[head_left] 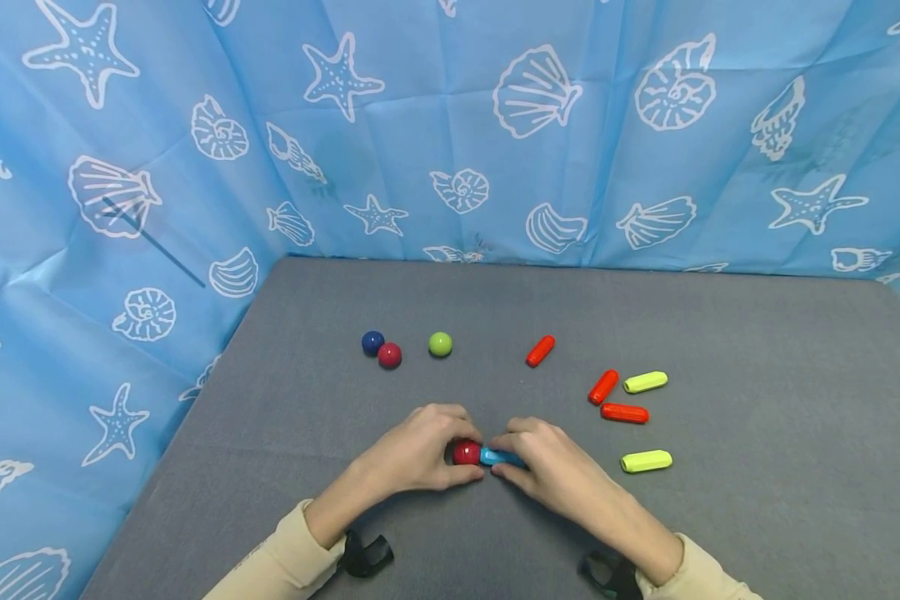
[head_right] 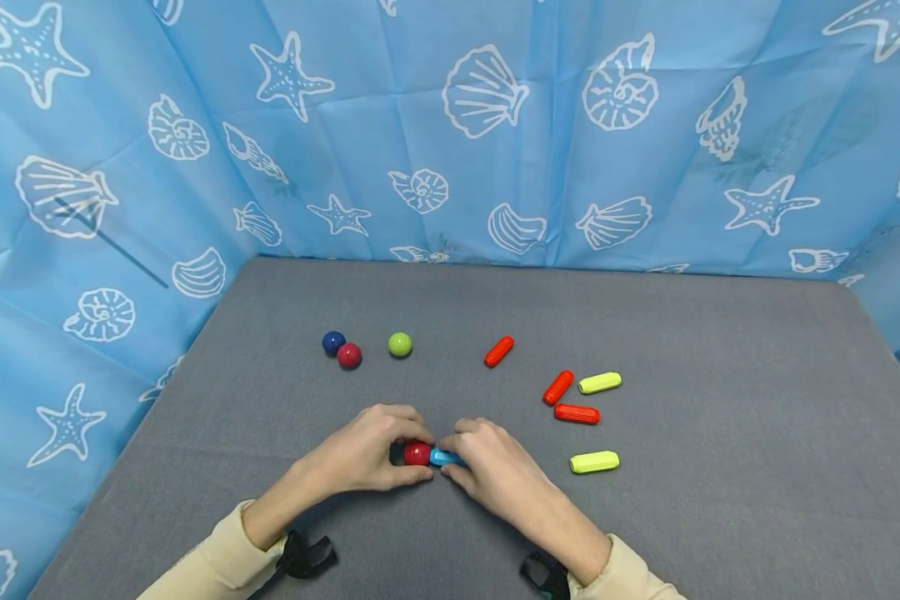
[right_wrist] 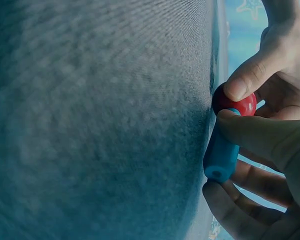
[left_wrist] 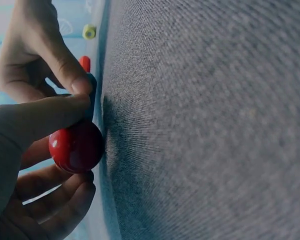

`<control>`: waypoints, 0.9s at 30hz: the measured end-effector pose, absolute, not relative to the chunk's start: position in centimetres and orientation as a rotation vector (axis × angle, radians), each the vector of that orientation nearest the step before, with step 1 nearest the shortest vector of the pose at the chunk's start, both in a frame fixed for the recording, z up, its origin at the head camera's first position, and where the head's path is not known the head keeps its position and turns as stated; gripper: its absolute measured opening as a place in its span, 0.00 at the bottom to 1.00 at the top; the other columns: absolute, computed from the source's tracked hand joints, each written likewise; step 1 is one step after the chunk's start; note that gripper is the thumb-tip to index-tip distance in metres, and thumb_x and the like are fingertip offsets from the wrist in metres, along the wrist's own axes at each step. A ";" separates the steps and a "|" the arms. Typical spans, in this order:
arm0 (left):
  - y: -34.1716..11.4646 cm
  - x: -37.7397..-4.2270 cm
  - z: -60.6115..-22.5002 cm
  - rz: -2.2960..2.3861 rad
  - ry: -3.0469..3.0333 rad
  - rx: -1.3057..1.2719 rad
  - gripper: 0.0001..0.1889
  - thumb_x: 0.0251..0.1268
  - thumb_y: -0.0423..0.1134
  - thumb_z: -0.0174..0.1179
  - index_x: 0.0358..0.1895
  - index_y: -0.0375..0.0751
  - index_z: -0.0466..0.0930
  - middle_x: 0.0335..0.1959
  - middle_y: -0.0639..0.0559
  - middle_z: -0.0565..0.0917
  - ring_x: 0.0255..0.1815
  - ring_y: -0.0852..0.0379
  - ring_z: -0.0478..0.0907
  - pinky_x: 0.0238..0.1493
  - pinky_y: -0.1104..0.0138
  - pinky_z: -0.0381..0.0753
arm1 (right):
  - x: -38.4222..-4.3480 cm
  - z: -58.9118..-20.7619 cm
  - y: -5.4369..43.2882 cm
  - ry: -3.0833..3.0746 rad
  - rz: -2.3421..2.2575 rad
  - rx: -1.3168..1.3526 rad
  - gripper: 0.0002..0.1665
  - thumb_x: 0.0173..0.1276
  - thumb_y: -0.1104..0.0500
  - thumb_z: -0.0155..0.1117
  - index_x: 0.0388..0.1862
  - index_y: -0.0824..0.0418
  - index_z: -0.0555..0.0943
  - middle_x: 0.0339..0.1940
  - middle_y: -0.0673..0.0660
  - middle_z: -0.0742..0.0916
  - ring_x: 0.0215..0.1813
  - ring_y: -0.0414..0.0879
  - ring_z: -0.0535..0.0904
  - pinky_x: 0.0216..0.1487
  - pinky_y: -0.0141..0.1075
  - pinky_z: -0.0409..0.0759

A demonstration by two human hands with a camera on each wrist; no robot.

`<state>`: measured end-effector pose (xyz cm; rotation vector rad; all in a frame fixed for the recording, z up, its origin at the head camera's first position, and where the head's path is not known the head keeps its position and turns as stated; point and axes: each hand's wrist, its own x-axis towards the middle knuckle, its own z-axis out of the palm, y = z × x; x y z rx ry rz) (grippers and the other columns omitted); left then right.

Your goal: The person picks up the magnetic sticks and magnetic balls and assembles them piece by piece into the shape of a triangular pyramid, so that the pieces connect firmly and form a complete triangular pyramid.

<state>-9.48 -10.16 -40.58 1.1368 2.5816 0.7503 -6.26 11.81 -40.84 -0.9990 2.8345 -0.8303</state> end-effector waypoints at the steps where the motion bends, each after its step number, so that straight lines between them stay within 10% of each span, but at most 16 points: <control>1: -10.1 -9.5 -40.6 0.739 2.587 1.135 0.15 0.59 0.46 0.75 0.47 0.44 0.89 0.43 0.55 0.88 0.41 0.68 0.81 0.41 0.79 0.79 | -6.3 -40.8 11.8 2.830 -0.828 -1.001 0.11 0.60 0.60 0.78 0.42 0.59 0.90 0.31 0.46 0.85 0.34 0.36 0.78 0.34 0.30 0.79; 12: -10.9 -9.4 -40.7 0.763 2.603 1.105 0.14 0.58 0.44 0.75 0.44 0.43 0.89 0.40 0.55 0.89 0.37 0.69 0.78 0.39 0.79 0.77 | -7.2 -40.5 12.5 2.746 -1.005 -0.887 0.14 0.64 0.56 0.75 0.48 0.59 0.89 0.36 0.49 0.88 0.31 0.35 0.76 0.32 0.25 0.74; 27: -12.2 -9.2 -40.6 0.763 2.638 1.044 0.14 0.57 0.46 0.76 0.43 0.44 0.89 0.36 0.56 0.87 0.33 0.68 0.75 0.34 0.79 0.74 | -13.2 -37.9 12.1 2.881 -1.088 -0.804 0.22 0.62 0.60 0.77 0.55 0.62 0.85 0.48 0.60 0.89 0.49 0.55 0.86 0.46 0.48 0.86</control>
